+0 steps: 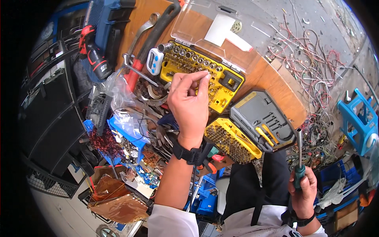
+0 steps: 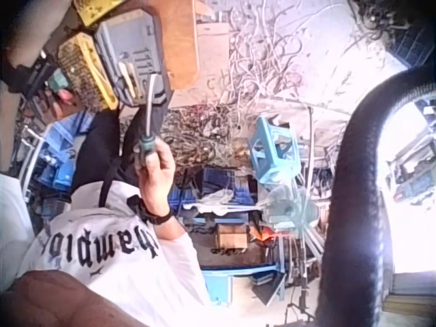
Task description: The person selects various metal bits from a yellow organizer case and inserts them into a green-handled screwdriver. They repeatedly test the fit of the bits and occasionally use the screwdriver to interact with a yellow plastic object on the cluttered workbench.
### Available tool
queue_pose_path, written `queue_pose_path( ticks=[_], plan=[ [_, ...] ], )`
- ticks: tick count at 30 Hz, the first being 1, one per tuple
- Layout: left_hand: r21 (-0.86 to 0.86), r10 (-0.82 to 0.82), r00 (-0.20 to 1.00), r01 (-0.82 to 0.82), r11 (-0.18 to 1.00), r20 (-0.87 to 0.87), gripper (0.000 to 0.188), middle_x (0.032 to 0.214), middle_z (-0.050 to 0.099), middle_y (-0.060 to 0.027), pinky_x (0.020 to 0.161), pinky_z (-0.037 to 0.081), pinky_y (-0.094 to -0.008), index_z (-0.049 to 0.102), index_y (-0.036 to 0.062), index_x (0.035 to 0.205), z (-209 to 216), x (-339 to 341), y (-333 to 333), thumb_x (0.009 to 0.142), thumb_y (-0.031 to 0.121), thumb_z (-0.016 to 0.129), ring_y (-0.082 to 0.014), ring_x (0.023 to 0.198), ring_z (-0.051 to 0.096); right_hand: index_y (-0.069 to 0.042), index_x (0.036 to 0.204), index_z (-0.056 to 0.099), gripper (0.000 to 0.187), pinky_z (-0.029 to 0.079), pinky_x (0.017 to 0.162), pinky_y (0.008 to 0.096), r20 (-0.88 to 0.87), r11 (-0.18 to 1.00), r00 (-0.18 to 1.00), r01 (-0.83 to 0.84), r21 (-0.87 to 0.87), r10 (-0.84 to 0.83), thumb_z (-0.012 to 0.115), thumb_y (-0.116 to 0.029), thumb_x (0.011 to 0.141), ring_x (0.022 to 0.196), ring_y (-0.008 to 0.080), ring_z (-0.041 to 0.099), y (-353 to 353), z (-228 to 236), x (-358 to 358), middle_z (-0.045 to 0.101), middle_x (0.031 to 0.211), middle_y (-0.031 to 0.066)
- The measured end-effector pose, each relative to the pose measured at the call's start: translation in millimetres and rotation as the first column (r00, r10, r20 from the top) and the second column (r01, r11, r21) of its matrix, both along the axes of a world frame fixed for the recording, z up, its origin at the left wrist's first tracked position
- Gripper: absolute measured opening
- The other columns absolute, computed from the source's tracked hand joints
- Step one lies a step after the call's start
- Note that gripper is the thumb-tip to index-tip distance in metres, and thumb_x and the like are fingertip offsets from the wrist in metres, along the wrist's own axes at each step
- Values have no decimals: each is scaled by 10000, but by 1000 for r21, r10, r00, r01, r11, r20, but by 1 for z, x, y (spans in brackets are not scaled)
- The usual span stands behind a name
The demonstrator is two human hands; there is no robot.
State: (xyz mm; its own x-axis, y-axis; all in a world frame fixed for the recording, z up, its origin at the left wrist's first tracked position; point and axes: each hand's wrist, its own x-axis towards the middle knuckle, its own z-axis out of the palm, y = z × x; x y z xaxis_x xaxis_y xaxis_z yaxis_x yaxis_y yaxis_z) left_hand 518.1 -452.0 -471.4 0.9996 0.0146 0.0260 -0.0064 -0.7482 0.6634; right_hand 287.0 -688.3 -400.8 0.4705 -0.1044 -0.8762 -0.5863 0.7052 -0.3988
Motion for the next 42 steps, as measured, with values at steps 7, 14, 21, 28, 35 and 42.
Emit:
queue_pose_path(
  ticks=[7,14,21,28,35,42],
  plan=[
    [29,-11,1000,10,1000,5,117,716,506,-17,497,355,-246,693,51,848,0,1,-2,742,4,710,-103,569,438,-31,1025,575,435,389,463,201,-11,1000,1000,-8,-23,8,696,-389,808,557,98,504,-2,-2,3,594,787,84],
    [120,-62,997,56,991,51,124,725,511,-40,516,390,-279,694,54,854,1,0,-1,742,3,706,-140,578,480,-33,1021,575,431,384,458,192,-18,999,999,-36,-34,36,691,-391,811,558,92,498,-6,-5,5,586,781,74],
    [177,-103,993,90,980,64,146,726,495,-43,524,404,-290,682,54,889,2,-3,-2,752,6,695,-143,579,477,-38,1024,573,432,376,455,190,-27,998,999,-32,-46,30,691,-396,810,555,87,490,-7,-4,8,584,781,67],
    [77,10,1000,-11,997,14,140,705,435,-15,475,341,-248,667,44,915,2,-2,2,777,27,686,-101,562,402,-51,1029,573,428,364,440,190,-15,998,999,-39,-58,38,689,-400,812,534,85,481,-7,-7,10,586,780,66],
    [60,45,998,-48,997,49,104,693,434,-4,480,335,-238,673,38,886,2,8,12,783,29,686,-89,563,395,-52,1040,568,424,369,444,189,-2,998,999,-38,-53,38,686,-393,816,542,85,489,-7,-10,7,589,787,65],
    [14,25,1000,-25,1000,8,100,692,446,9,484,346,-218,675,39,877,6,10,8,779,19,684,-73,558,400,-54,1049,565,439,372,456,185,-15,996,999,-42,-84,41,682,-407,815,553,79,482,-4,-11,6,587,802,67]
  ],
)
